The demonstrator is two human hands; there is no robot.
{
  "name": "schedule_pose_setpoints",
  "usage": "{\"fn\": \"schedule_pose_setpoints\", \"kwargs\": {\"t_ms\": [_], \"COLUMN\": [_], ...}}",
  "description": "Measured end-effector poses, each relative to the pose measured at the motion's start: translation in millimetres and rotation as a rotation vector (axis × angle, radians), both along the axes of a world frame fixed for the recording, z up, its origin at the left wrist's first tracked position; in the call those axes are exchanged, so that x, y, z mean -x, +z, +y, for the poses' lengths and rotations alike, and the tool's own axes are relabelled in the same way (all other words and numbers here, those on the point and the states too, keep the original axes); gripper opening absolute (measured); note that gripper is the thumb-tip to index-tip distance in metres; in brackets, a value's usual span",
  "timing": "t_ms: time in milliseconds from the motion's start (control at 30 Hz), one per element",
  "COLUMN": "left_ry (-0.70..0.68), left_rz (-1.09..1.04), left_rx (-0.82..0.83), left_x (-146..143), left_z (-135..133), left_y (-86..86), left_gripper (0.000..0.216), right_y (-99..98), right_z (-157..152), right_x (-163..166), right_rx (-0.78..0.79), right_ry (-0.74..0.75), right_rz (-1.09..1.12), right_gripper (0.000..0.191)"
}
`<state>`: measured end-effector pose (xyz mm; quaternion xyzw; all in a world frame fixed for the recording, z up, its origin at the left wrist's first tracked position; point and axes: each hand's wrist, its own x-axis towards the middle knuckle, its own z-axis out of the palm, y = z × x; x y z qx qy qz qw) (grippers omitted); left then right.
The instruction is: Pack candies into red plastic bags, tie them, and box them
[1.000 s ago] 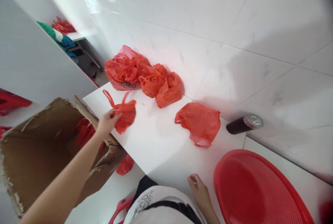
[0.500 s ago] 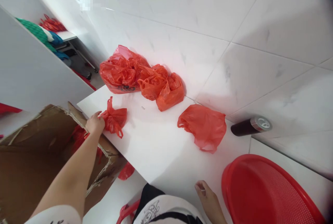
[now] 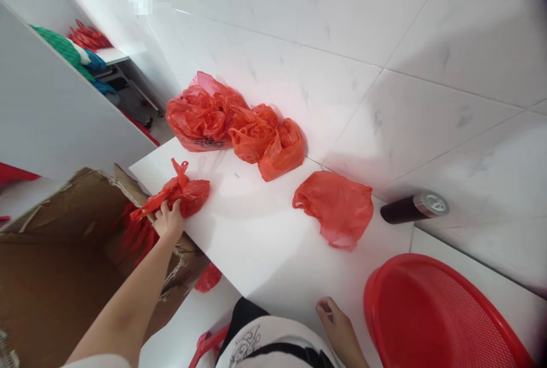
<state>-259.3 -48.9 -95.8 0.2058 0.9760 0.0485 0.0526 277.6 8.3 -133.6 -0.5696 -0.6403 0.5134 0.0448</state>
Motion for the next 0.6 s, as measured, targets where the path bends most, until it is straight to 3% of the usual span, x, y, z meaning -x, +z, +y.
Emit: {"fn": "schedule_pose_setpoints", "kwargs": {"t_ms": [100, 167, 233, 400, 467, 533, 600], "left_ry": [-0.069, -0.173, -0.332, -0.693, -0.791, -0.852, -0.855], "left_rz": [0.017, 0.009, -0.040, -0.248, -0.339, -0.429, -0.476], "left_rx": [-0.037, -0.082, -0.136, -0.250, -0.299, -0.370, -0.431], "left_x": [-14, -47, -99, -260, -302, -316, -305], "left_z": [4, 12, 20, 30, 33, 41, 54], "left_y": [5.7, 2.2, -7.2, -32.6, -34.8, -31.6, -23.6], "left_gripper": [0.050, 0.051, 0.050, 0.042, 0.044, 0.045, 0.045], "right_y": [1.7, 7.8, 19.3, 64.1, 84.1, 102.0, 114.9], "right_z": [4, 5, 4, -1, 0, 6, 17], "right_x": [-3, -1, 4, 4, -13, -48, -101], "right_rx": [-0.016, -0.033, -0.050, -0.046, -0.030, -0.029, -0.095], "right_ry": [0.001, -0.003, -0.015, -0.107, -0.190, -0.332, -0.552], "right_rz": [0.008, 0.021, 0.038, 0.099, 0.172, 0.214, 0.179], "right_gripper": [0.026, 0.025, 0.023, 0.024, 0.028, 0.034, 0.041]}}
